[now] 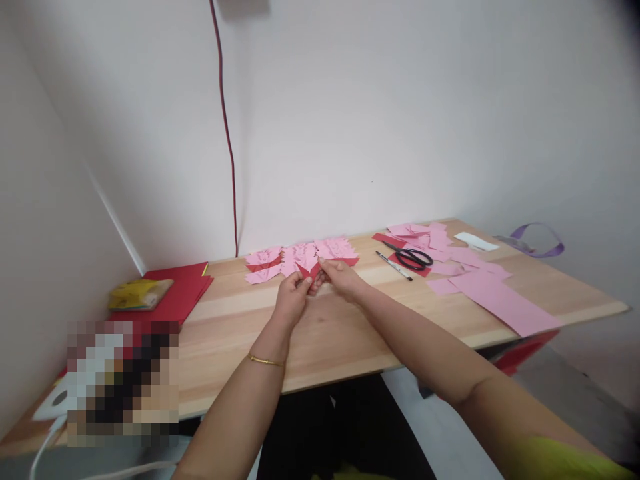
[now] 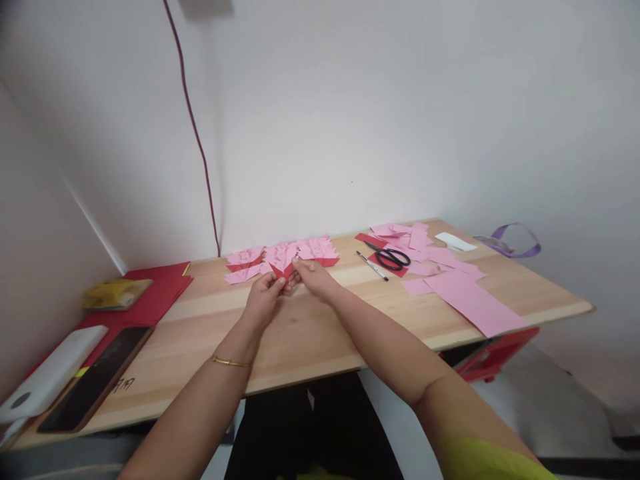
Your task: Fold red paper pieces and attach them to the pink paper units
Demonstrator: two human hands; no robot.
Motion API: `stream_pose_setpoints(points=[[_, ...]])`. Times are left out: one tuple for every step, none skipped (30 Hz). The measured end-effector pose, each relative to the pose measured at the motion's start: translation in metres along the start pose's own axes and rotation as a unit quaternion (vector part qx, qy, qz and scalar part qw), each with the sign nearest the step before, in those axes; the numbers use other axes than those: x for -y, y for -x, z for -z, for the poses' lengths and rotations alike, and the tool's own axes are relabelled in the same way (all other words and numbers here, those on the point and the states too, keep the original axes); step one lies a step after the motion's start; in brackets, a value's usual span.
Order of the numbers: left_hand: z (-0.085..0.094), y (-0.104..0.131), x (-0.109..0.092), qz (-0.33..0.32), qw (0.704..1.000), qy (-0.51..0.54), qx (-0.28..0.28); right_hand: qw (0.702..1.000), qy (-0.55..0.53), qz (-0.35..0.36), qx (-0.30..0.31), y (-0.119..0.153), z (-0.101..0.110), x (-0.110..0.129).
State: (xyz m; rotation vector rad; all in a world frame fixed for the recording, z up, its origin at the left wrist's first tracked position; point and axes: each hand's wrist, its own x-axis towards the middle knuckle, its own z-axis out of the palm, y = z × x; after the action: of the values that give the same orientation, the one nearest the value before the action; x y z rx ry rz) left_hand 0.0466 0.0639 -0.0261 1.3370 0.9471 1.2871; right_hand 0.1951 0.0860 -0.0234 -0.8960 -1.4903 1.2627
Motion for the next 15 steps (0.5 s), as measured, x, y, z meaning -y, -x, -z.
stream_pose_setpoints(points=[[0.001,0.000,0.001,-0.002,1.000,-0.007,-0.001,1.000,0.001,-0.001,0.001,0.000,0.000,0.001],[0.001,0.000,0.002,-0.005,1.000,-0.019,0.001,1.000,0.002,0.002,0.000,0.001,-0.001,0.001],[0.002,-0.001,0.004,-0.009,0.999,-0.032,0.004,1.000,0.000,0.005,-0.002,0.002,-0.002,0.002],[0.003,-0.001,0.005,-0.011,0.999,-0.044,0.007,1.000,-0.009,0.009,-0.004,0.003,-0.003,0.003],[0.004,-0.001,0.006,-0.011,0.998,-0.053,0.010,1.000,-0.024,0.011,-0.002,0.003,-0.004,0.004],[0.004,0.000,0.006,-0.007,0.998,-0.058,0.010,0.999,-0.040,0.012,0.002,0.004,-0.005,0.005],[0.004,0.000,0.006,-0.003,0.998,-0.061,0.009,0.999,-0.050,0.011,0.006,0.005,-0.006,0.005],[0.004,0.000,0.005,0.000,0.998,-0.066,0.012,0.999,-0.051,0.011,0.009,0.006,-0.006,0.006],[0.004,0.000,0.003,-0.001,0.997,-0.075,0.018,0.999,-0.046,0.012,0.005,0.007,-0.007,0.006],[0.004,0.001,0.001,-0.005,0.996,-0.087,0.026,0.999,-0.038,0.013,-0.005,0.007,-0.007,0.005],[0.004,0.001,-0.001,-0.013,0.994,-0.100,0.034,0.999,-0.032,0.013,-0.017,0.006,-0.007,0.005],[0.003,0.002,-0.003,-0.021,0.993,-0.112,0.038,0.999,-0.030,0.013,-0.028,0.006,-0.007,0.004],[0.002,0.002,-0.004,-0.028,0.992,-0.120,0.038,0.999,-0.036,0.013,-0.037,0.004,-0.007,0.003],[0.002,0.003,-0.005,-0.030,0.991,-0.123,0.035,0.998,-0.050,0.009,-0.044,0.003,-0.007,0.002],[0.001,0.003,-0.005,-0.029,0.992,-0.122,0.028,0.996,-0.073,0.001,-0.051,0.001,-0.006,0.001]])
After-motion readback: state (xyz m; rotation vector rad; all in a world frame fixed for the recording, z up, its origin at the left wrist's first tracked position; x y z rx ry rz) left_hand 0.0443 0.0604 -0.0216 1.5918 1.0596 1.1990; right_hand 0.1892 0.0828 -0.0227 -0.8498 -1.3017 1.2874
